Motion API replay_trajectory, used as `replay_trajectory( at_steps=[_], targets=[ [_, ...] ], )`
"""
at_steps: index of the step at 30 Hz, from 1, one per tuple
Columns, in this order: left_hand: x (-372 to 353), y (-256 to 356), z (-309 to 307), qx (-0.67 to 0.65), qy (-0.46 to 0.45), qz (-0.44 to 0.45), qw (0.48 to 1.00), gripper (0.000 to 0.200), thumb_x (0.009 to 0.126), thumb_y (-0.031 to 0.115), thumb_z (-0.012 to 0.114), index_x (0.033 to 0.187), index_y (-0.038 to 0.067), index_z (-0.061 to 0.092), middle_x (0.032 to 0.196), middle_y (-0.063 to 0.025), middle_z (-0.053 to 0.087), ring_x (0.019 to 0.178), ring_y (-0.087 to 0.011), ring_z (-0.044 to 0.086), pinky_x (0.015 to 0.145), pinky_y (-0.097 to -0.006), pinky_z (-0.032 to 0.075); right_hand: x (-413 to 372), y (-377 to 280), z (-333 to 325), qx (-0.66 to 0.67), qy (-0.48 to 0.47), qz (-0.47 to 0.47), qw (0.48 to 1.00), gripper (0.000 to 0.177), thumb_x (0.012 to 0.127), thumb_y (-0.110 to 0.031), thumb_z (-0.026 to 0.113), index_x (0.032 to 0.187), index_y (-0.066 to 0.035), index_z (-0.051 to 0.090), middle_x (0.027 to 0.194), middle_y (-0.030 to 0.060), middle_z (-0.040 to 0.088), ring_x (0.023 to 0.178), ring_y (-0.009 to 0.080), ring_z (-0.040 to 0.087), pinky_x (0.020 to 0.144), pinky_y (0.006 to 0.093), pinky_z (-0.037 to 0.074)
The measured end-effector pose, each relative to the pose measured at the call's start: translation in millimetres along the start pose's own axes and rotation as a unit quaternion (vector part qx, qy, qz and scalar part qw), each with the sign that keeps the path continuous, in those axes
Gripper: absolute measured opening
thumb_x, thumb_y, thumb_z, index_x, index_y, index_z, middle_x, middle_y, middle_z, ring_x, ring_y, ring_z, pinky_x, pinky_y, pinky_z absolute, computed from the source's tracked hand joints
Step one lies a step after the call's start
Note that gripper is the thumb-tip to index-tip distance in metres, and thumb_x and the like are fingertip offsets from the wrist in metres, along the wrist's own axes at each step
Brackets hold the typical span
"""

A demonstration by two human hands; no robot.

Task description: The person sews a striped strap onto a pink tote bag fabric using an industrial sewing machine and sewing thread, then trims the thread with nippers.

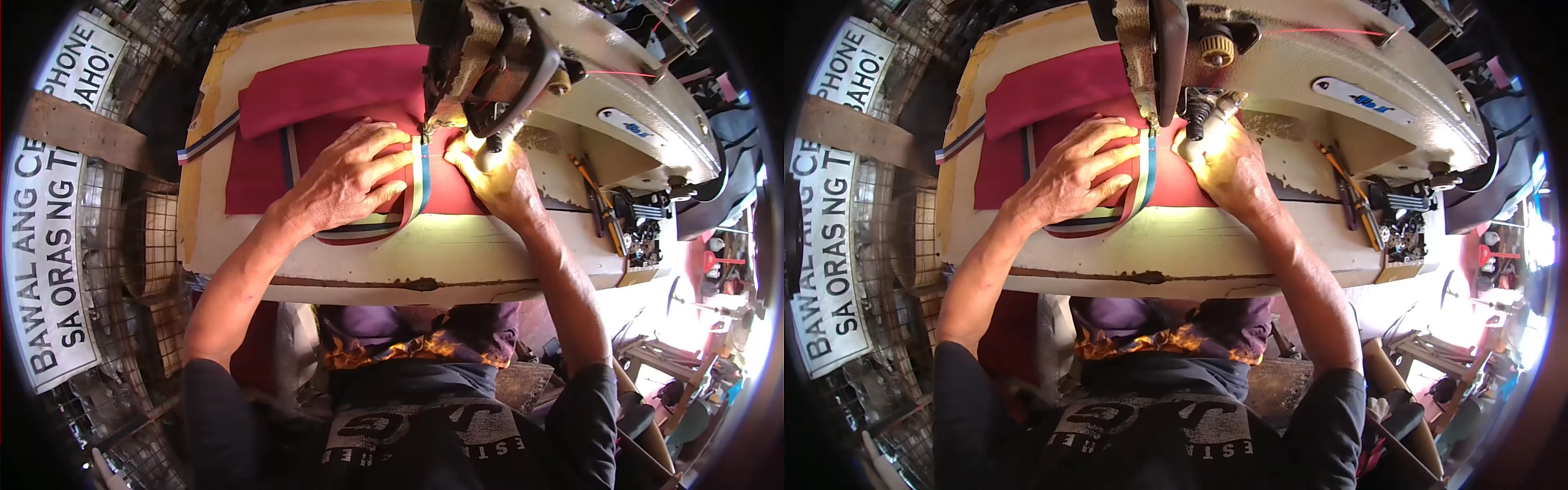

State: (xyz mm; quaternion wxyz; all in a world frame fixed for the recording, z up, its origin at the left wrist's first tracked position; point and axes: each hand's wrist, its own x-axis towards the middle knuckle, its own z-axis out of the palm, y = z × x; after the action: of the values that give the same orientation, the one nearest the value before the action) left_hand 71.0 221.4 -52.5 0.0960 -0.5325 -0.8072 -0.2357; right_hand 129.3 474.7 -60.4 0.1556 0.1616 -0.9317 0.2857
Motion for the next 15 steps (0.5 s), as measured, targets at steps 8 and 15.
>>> replay_trajectory(
  at_steps=[8, 15],
  targets=[
    [-4.8, 9.0, 7.6, 0.006, -0.003, -0.021, 1.000, 0.038, 0.090, 0.014, 0.071, 0.126, 0.002, 0.064, 0.133, -0.0143, 0.058, 0.131, -0.0357, 0.053, 0.118, -0.0514, 0.039, -3.4, 20.3, 5.5, -0.053, 0.011, -0.064, 0.996, 0.017, 0.097, -0.008, 0.066, 0.110, 0.001, 0.061, 0.103, 0.0210, 0.068, 0.090, 0.0428, 0.064, 0.078, 0.0493, 0.052],
    [-1.2, 14.8, 6.2, 0.034, -0.041, -0.021, 0.998, 0.043, 0.089, 0.010, 0.068, 0.131, 0.002, 0.062, 0.135, -0.0134, 0.058, 0.131, -0.0363, 0.051, 0.118, -0.0555, 0.037, -0.6, 23.3, -0.4, -0.002, -0.002, -0.083, 0.997, 0.017, 0.092, -0.006, 0.069, 0.106, 0.001, 0.062, 0.098, 0.0175, 0.067, 0.088, 0.0366, 0.064, 0.076, 0.0453, 0.052]
  ],
)
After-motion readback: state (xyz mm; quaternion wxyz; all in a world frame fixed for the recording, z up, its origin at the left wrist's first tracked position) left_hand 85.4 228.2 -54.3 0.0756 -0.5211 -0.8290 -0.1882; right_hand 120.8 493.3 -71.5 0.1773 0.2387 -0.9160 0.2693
